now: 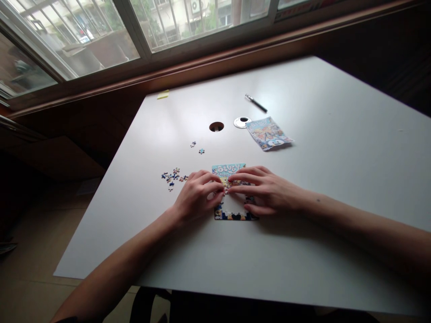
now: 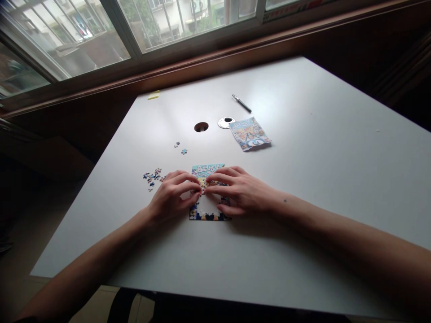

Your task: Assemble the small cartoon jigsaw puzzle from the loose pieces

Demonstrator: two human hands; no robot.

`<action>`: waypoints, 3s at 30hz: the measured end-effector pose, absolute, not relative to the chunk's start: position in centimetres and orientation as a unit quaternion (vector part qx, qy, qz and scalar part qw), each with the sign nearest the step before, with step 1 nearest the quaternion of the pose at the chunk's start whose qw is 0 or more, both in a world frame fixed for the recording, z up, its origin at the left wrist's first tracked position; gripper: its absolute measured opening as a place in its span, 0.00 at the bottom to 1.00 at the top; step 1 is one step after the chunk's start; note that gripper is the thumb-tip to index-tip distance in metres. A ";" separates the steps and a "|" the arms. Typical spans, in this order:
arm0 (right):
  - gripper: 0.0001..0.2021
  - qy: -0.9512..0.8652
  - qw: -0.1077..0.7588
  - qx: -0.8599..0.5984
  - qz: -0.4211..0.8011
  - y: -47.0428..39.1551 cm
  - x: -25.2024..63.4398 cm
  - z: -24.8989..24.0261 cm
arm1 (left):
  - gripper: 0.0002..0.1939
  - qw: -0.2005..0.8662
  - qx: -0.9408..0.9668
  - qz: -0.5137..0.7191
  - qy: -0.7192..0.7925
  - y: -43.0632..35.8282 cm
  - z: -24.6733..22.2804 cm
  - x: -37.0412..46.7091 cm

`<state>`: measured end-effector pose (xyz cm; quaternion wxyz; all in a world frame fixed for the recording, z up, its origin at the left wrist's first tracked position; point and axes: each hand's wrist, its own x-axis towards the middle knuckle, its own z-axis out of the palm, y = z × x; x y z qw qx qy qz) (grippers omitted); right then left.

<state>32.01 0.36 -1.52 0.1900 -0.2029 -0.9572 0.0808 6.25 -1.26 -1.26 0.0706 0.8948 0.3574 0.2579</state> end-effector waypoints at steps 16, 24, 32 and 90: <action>0.25 -0.957 0.178 -0.213 0.081 0.5 32.2 -1.8 | 0.18 0.045 0.922 0.194 0.332 -2.5 -0.9 5.0; 0.26 -0.949 0.185 -0.229 0.116 0.3 32.1 -1.6 | 0.24 0.043 0.925 0.183 0.331 -2.9 -1.5 4.8; 0.25 -0.949 0.187 -0.227 0.113 0.3 32.1 -1.7 | 0.24 0.038 0.926 0.162 0.340 -3.2 -1.3 5.0; 0.25 -0.950 0.210 -0.218 0.079 0.3 32.4 -2.2 | 0.31 0.056 0.939 0.141 0.309 -2.8 -1.0 4.5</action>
